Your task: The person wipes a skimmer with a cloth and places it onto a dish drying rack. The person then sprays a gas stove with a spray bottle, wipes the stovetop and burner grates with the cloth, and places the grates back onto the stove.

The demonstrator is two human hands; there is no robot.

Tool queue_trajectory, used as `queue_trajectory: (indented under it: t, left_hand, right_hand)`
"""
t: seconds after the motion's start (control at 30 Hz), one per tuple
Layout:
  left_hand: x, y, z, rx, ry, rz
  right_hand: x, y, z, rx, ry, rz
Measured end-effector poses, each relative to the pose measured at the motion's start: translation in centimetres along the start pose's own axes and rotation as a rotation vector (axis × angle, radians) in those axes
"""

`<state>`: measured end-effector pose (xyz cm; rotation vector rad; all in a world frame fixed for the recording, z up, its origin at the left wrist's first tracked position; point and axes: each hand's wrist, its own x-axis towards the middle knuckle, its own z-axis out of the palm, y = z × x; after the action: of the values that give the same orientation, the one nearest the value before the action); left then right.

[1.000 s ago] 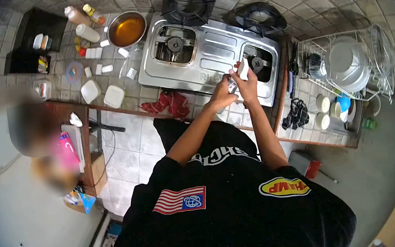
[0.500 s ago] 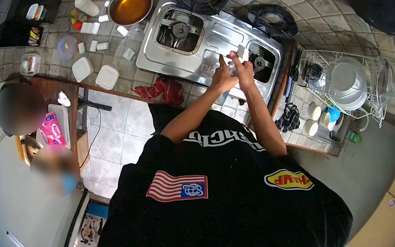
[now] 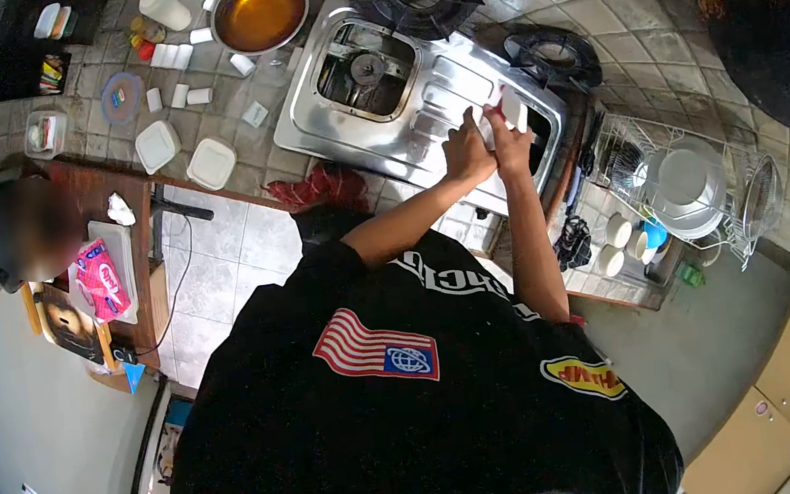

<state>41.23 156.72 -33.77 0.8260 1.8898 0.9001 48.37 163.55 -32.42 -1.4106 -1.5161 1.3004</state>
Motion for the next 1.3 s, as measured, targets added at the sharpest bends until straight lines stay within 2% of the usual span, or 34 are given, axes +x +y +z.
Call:
queue_trajectory:
  t: [0.03,0.07,0.1,0.13,0.2,0.33,0.37,0.4,0.47,0.57,0.63,0.73,0.8,0.87,0.93,1.0,1.03,1.07,1.1,1.13,1.2,1.23,1.27,1.3]
  left_hand:
    - [0.1,0.0,-0.3,-0.006,0.034,0.09]
    - [0.1,-0.3,-0.4,-0.012,0.066,0.179]
    - [1.1,-1.1,0.0,-0.098,0.014,0.169]
    - [1.2,-2.3,0.7,-0.165,0.156,0.405]
    - [0.9,-3.0,-0.1,-0.345,0.018,0.483]
    - [0.4,-2.2,-1.8,-0.262,-0.09,0.462]
    - [0.4,-1.7,-2.2,-0.198,-0.061,0.537]
    - [0.1,-1.2,-2.4,-0.133,-0.033,0.612]
    - [-0.7,-0.2,-2.7,0.01,0.042,0.638]
    - [-1.2,1.1,-3.9,-0.079,-0.031,0.779]
    - [-1.6,1.0,-3.3,0.053,-0.057,0.918]
    - [-2.8,0.2,-2.4,-0.07,-0.116,0.909]
    - [-4.4,-0.2,-1.9,-0.225,-0.188,0.838]
    - [-6.4,-0.7,-2.1,-0.186,-0.209,0.696]
    - [-6.5,-2.6,-1.0,-0.156,-0.162,0.699]
    - [-6.2,-4.6,-0.5,-0.183,-0.293,0.57]
    - [-6.2,-5.4,0.2,-0.231,-0.248,0.535]
    - [-5.8,-6.4,1.0,-0.233,-0.191,0.585]
    - [-5.4,-7.1,1.3,-0.208,-0.221,0.586]
    - [-5.3,-7.3,1.0,-0.18,-0.25,0.582]
    - [-6.3,-6.3,-0.7,-0.173,-0.227,0.581]
    - [-7.4,-5.5,-1.6,-0.219,-0.193,0.495]
    - [-7.7,-5.1,-1.8,-0.232,-0.087,0.514]
    - [-7.9,-5.1,-2.2,-0.199,-0.094,0.485]
  right_hand:
    - [-0.1,0.1,0.3,-0.023,0.093,-0.061]
    - [-0.6,-0.6,0.5,-0.025,0.097,-0.058]
    - [-1.4,-1.6,0.5,-0.085,0.042,-0.048]
    - [-2.0,-2.3,0.5,-0.143,-0.016,-0.038]
    - [-3.1,-2.5,-0.2,-0.223,-0.13,0.036]
    - [-5.6,-3.2,-0.5,-0.079,-0.028,0.02]
    - [-6.0,-3.5,-0.9,0.001,0.023,-0.001]
    - [-6.2,-3.8,-1.8,-0.061,0.029,0.022]
    - [-6.3,-3.8,-3.3,-0.079,0.032,-0.017]
    - [-7.5,-3.5,-5.0,0.05,0.073,-0.016]
    - [-8.6,-3.5,-6.1,0.087,0.07,-0.008]
    - [-10.6,-4.9,-7.4,0.128,0.037,0.03]
    - [-11.4,-5.0,-7.9,-0.259,-0.007,-0.026]
    - [-12.3,-4.5,-7.1,-0.213,0.005,-0.04]
    - [-12.5,-2.0,-6.6,-0.253,0.025,0.015]
    - [-12.8,-0.4,-6.3,-0.266,-0.012,0.097]
    - [-12.8,0.8,-6.3,-0.288,-0.019,0.116]
    - [-12.5,1.6,-6.1,-0.309,-0.029,0.127]
    - [-12.8,1.8,-5.0,-0.178,0.034,0.015]
    - [-12.9,1.8,-4.6,-0.293,0.08,-0.038]
    - [-12.9,1.6,-4.7,-0.668,0.088,-0.339]
    - [-13.0,1.1,-5.2,-0.689,0.095,-0.304]
    - [-13.4,-0.8,-5.1,-0.468,-0.021,-0.027]
    - [-13.4,0.2,-5.0,-0.35,-0.032,0.017]
